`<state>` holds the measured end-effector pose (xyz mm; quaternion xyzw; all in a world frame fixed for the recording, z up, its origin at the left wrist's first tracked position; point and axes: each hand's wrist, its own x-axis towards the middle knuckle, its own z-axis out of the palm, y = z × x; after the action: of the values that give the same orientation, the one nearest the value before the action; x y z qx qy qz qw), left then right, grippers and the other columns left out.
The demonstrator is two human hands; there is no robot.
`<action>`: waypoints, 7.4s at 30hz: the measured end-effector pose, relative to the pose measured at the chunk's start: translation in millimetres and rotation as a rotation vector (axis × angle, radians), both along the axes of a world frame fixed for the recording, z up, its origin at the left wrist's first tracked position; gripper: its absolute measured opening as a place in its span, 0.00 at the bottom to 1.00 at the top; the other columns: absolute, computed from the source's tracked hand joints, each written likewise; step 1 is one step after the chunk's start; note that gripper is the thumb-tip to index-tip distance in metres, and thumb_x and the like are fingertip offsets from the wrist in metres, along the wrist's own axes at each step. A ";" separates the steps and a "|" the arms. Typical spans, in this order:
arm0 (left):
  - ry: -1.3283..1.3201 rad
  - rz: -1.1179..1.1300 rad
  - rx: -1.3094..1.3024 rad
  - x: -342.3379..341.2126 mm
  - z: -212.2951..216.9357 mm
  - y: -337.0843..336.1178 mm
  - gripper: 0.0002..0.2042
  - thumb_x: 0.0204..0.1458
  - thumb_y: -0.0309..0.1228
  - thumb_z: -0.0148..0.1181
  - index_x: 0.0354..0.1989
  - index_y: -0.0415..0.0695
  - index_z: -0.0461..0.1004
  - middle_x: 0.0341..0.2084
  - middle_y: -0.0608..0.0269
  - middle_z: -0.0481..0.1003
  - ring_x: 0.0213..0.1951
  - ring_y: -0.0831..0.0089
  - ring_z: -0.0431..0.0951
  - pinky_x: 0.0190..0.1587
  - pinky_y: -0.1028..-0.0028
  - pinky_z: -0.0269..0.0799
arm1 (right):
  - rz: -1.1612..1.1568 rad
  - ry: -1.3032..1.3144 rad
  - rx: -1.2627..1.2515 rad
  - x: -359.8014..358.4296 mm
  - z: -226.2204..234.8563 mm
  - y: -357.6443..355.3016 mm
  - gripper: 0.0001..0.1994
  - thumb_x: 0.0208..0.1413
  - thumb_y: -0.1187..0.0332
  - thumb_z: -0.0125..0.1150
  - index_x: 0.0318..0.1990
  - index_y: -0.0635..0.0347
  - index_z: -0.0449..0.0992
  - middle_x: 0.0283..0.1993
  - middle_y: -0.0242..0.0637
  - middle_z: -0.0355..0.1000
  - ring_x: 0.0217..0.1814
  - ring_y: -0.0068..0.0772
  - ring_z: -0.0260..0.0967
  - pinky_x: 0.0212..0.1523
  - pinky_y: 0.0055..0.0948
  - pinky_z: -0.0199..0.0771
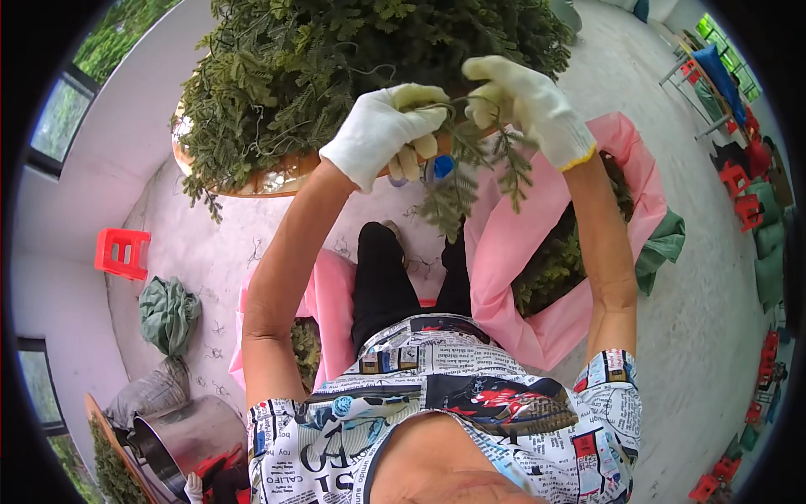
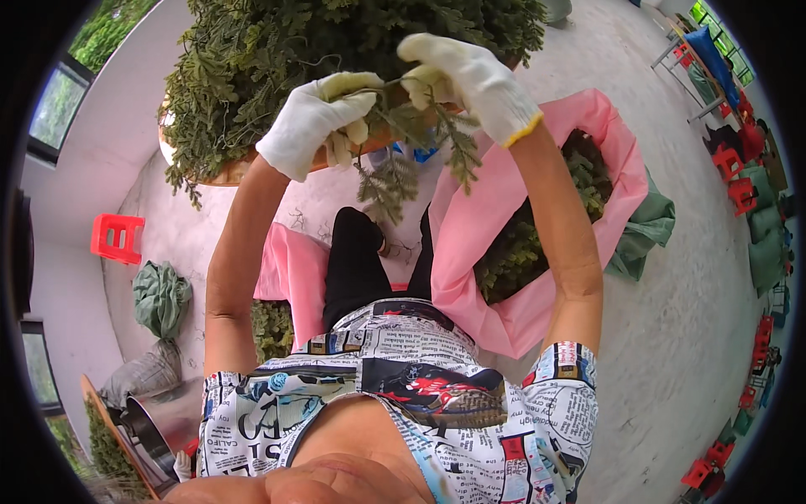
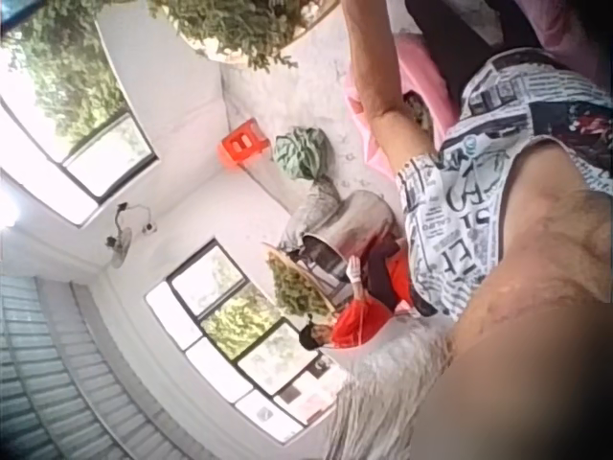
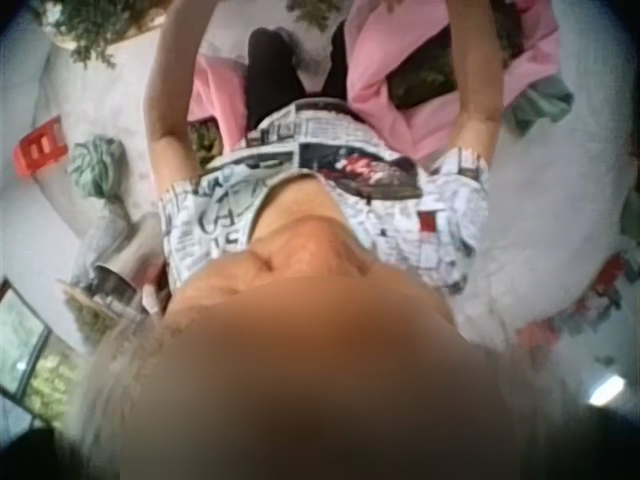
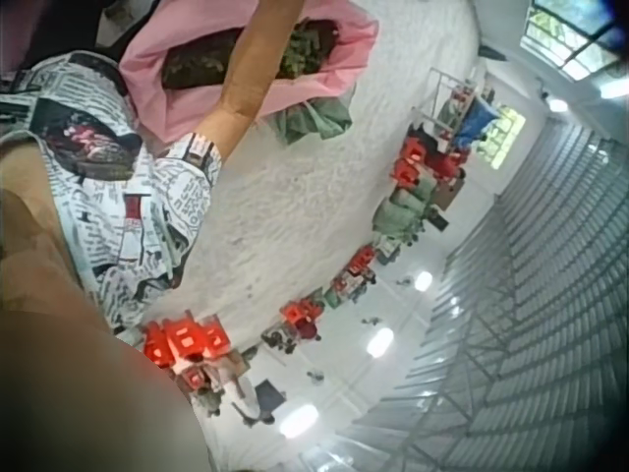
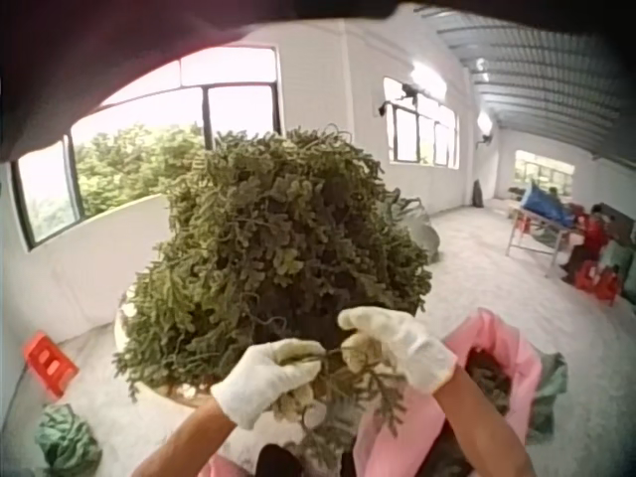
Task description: Sort through conifer-like green foliage branches on a table and place selected pieces into bags.
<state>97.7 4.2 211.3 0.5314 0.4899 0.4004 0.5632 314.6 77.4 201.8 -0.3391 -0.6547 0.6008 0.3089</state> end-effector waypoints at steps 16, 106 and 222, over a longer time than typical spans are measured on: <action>0.049 -0.022 -0.065 -5.9 -24.6 2.7 0.14 0.57 0.34 0.59 0.47 0.38 0.75 0.22 0.58 0.78 0.13 0.77 0.71 0.15 0.82 0.66 | 0.153 0.095 -0.216 17.9 -68.8 -42.2 0.20 0.51 0.67 0.63 0.52 0.65 0.74 0.39 0.38 0.76 0.33 0.23 0.69 0.32 0.20 0.67; -0.920 1.747 0.534 -345.6 -226.1 -195.9 0.33 0.61 0.57 0.43 0.62 0.39 0.61 0.40 0.53 0.70 0.22 0.70 0.68 0.29 0.71 0.68 | 0.182 -0.300 -0.427 -226.7 -98.7 -202.6 0.11 0.60 0.62 0.57 0.36 0.61 0.78 0.27 0.31 0.75 0.20 0.21 0.65 0.22 0.19 0.64; 0.819 0.286 0.310 -133.7 -66.0 76.3 0.19 0.52 0.44 0.55 0.35 0.38 0.79 0.25 0.50 0.79 0.27 0.49 0.77 0.35 0.60 0.74 | -0.528 -0.199 0.310 87.9 72.9 61.4 0.12 0.59 0.62 0.63 0.42 0.63 0.79 0.16 0.25 0.60 0.17 0.18 0.54 0.36 0.22 0.73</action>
<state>-36.0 80.5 145.4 0.6509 0.6748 0.2996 0.1765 402.4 138.9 274.7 -0.5032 -0.6547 0.3570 0.4367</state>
